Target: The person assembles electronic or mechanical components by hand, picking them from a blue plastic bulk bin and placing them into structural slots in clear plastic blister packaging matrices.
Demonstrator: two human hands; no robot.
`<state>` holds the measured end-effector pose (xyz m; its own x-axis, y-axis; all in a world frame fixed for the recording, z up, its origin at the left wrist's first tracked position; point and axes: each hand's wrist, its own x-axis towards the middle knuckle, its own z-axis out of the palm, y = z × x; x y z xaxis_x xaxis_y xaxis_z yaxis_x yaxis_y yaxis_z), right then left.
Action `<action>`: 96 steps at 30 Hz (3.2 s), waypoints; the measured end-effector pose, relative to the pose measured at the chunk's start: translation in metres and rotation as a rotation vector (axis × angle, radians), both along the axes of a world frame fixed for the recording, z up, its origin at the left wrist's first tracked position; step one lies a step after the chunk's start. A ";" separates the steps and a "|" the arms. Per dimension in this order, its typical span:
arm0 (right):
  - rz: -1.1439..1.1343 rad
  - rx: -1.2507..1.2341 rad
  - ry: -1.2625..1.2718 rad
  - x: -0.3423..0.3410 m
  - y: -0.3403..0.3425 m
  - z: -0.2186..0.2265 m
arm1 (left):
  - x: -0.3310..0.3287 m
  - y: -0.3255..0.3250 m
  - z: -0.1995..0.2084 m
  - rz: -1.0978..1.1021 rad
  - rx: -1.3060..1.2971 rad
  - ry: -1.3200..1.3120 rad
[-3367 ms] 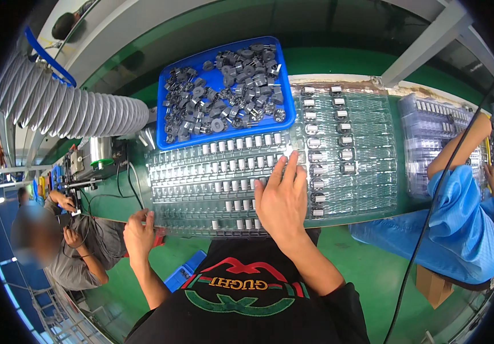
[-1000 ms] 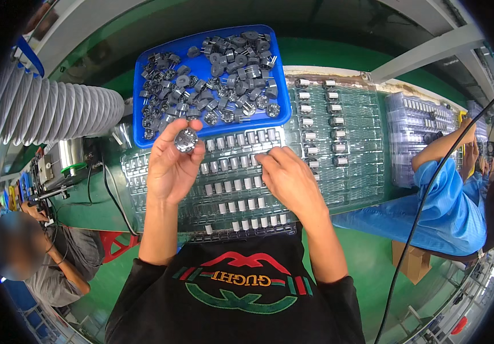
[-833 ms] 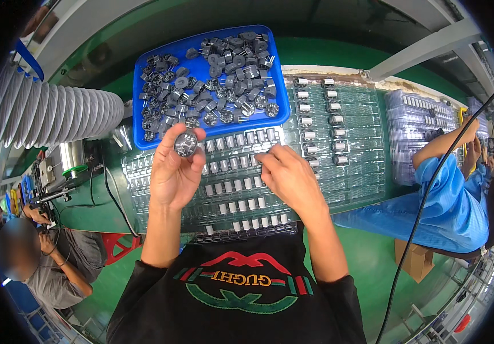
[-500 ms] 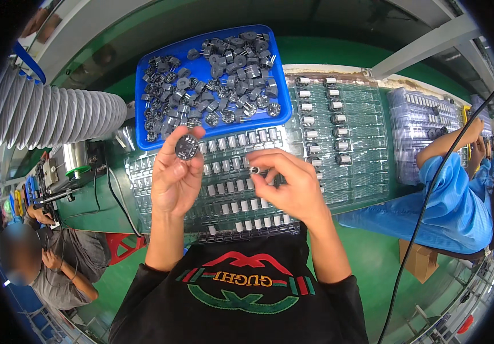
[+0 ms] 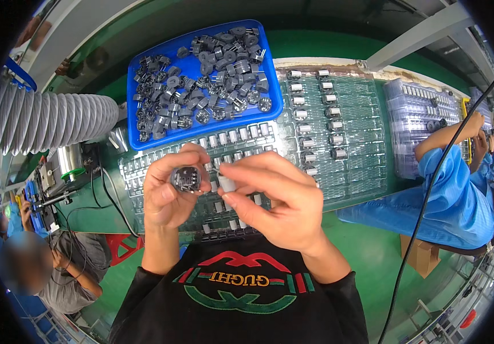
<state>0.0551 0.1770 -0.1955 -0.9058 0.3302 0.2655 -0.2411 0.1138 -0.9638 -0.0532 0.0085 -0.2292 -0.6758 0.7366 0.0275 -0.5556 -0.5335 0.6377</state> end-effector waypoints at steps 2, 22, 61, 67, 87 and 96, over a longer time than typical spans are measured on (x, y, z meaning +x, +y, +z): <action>-0.003 0.040 0.054 0.001 -0.001 0.005 | -0.002 -0.001 -0.001 -0.062 0.011 0.111; 0.028 0.394 0.205 0.004 -0.002 0.025 | 0.011 -0.004 0.022 -0.113 -0.061 0.126; -0.231 0.174 -0.082 0.034 -0.017 -0.032 | 0.038 0.006 -0.009 -0.089 -0.458 0.318; -0.392 -0.624 -0.108 0.053 -0.012 -0.059 | 0.053 0.026 -0.002 -0.220 -0.470 0.438; -0.041 0.396 0.006 0.076 0.031 -0.052 | 0.051 0.044 -0.016 -0.294 -0.747 0.709; -0.124 0.390 0.104 0.082 0.039 -0.050 | 0.056 0.052 0.002 -0.387 -0.644 0.384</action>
<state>0.1367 0.2155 -0.2452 -0.8274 0.2912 0.4802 -0.2967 0.4993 -0.8140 0.0026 0.0604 -0.2273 -0.4019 0.8648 -0.3011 -0.3072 0.1824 0.9340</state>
